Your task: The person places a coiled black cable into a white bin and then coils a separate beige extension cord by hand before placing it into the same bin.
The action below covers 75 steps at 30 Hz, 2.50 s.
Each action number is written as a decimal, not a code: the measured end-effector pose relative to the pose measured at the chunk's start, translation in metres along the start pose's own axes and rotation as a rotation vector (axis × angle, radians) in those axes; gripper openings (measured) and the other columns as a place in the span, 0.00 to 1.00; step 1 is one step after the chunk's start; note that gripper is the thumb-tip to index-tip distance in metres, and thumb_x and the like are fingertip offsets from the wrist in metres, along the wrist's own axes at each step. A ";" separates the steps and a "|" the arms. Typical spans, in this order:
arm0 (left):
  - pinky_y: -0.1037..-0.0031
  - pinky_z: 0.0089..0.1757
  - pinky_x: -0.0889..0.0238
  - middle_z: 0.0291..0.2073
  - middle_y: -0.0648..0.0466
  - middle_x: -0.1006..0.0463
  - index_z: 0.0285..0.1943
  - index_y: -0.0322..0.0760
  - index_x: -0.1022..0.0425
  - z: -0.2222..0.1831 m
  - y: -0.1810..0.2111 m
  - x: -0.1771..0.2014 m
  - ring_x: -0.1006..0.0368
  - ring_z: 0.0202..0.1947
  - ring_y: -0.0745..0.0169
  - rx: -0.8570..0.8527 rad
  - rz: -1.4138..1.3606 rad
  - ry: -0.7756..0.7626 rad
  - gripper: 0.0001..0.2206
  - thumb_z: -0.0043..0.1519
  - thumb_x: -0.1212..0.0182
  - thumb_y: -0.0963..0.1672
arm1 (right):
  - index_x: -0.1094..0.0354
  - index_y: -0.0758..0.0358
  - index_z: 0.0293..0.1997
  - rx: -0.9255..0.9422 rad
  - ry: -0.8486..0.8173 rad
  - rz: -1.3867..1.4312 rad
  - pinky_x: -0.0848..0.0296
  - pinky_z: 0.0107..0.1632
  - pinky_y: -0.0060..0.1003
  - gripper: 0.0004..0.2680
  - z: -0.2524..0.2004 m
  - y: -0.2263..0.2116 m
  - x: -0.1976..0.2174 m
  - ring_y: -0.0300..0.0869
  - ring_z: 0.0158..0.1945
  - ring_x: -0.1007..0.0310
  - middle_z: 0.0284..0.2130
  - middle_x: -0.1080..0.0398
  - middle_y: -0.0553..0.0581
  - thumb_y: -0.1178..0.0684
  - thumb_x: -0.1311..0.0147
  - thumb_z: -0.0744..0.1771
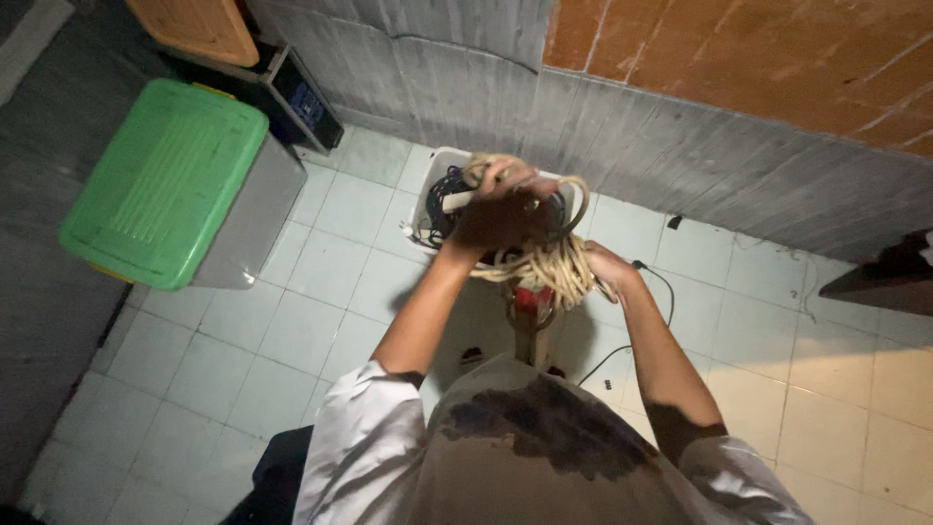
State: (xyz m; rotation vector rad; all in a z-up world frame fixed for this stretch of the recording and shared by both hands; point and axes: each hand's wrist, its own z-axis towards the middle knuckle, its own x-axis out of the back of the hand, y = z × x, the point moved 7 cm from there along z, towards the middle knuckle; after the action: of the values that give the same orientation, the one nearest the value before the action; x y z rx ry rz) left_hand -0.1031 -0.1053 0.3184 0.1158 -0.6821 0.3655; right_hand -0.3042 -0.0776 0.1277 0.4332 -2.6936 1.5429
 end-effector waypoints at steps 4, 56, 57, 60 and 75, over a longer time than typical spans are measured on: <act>0.48 0.64 0.48 0.56 0.56 0.26 0.43 0.51 0.18 0.020 -0.017 -0.003 0.29 0.59 0.57 0.171 0.017 -0.050 0.11 0.54 0.29 0.50 | 0.30 0.79 0.59 0.085 -0.125 0.225 0.21 0.50 0.45 0.18 0.034 0.012 -0.003 0.49 0.42 0.22 0.47 0.23 0.70 0.48 0.51 0.71; 0.64 0.40 0.32 0.35 0.48 0.23 0.44 0.31 0.26 -0.278 -0.202 -0.246 0.26 0.36 0.57 1.459 -0.765 -0.549 0.07 0.64 0.38 0.42 | 0.33 0.69 0.61 -0.355 -0.200 0.607 0.23 0.51 0.45 0.19 0.209 0.040 -0.062 0.49 0.49 0.24 0.49 0.25 0.64 0.43 0.53 0.70; 0.64 0.40 0.32 0.35 0.48 0.23 0.43 0.31 0.26 -0.278 -0.209 -0.250 0.26 0.36 0.57 1.457 -0.760 -0.551 0.07 0.64 0.38 0.42 | 0.32 0.69 0.61 -0.369 -0.191 0.653 0.23 0.51 0.45 0.19 0.212 0.044 -0.062 0.48 0.49 0.24 0.49 0.25 0.64 0.43 0.53 0.70; 0.64 0.39 0.33 0.34 0.48 0.23 0.42 0.31 0.26 -0.282 -0.232 -0.267 0.27 0.35 0.57 1.463 -0.739 -0.551 0.07 0.64 0.39 0.43 | 0.32 0.69 0.60 -0.346 -0.175 0.764 0.22 0.50 0.44 0.19 0.241 0.055 -0.056 0.47 0.48 0.23 0.47 0.24 0.63 0.43 0.52 0.69; 0.62 0.36 0.35 0.30 0.49 0.25 0.37 0.33 0.26 -0.392 -0.313 -0.427 0.29 0.32 0.55 1.234 -0.674 -0.684 0.08 0.65 0.40 0.43 | 0.26 0.69 0.46 -0.439 0.137 0.737 0.23 0.44 0.39 0.13 0.360 0.135 -0.055 0.46 0.42 0.24 0.39 0.24 0.59 0.48 0.50 0.69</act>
State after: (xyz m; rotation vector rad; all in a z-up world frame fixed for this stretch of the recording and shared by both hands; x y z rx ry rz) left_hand -0.0605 -0.4341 -0.2511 1.6615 -0.9471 0.0306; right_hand -0.2373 -0.3053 -0.1792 -0.7150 -3.1050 0.9120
